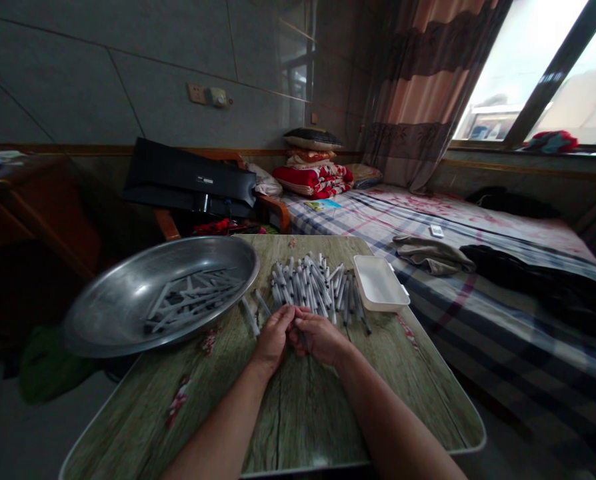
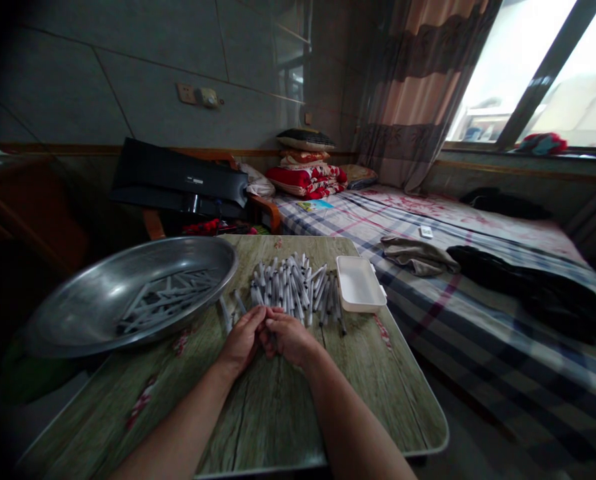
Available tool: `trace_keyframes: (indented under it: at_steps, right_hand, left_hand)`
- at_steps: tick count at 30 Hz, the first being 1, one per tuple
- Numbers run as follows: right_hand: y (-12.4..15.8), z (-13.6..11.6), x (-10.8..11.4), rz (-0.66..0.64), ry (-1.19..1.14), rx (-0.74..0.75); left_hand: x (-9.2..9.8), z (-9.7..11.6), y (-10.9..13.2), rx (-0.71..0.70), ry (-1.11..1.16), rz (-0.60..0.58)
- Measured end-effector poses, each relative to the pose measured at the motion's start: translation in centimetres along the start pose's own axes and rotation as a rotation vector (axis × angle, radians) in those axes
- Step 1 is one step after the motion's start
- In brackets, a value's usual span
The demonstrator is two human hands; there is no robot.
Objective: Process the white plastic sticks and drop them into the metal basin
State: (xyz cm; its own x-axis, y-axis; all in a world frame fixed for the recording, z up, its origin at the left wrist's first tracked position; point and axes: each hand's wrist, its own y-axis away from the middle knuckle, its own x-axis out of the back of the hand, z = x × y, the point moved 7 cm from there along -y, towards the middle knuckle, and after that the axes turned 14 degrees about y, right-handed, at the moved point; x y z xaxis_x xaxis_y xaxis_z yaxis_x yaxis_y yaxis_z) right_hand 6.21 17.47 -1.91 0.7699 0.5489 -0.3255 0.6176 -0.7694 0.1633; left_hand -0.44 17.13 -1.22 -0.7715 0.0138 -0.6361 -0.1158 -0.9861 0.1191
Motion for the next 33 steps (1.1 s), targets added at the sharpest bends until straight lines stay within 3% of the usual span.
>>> trace_keyframes:
  at_steps: [14,20,33]
  right_hand:
    - [0.5,-0.3,-0.6,-0.030,0.007,-0.070]
    - [0.4,-0.6,-0.8,-0.010,-0.002,-0.027]
    - [0.7,-1.1,-0.9,-0.012,0.027,-0.026]
  left_hand:
    - [1.0,1.0,-0.6,-0.170,0.062,0.062]
    - [1.5,0.8,-0.8,-0.166,0.074,0.114]
    - [0.9,1.1,-0.2,-0.169,0.127,0.102]
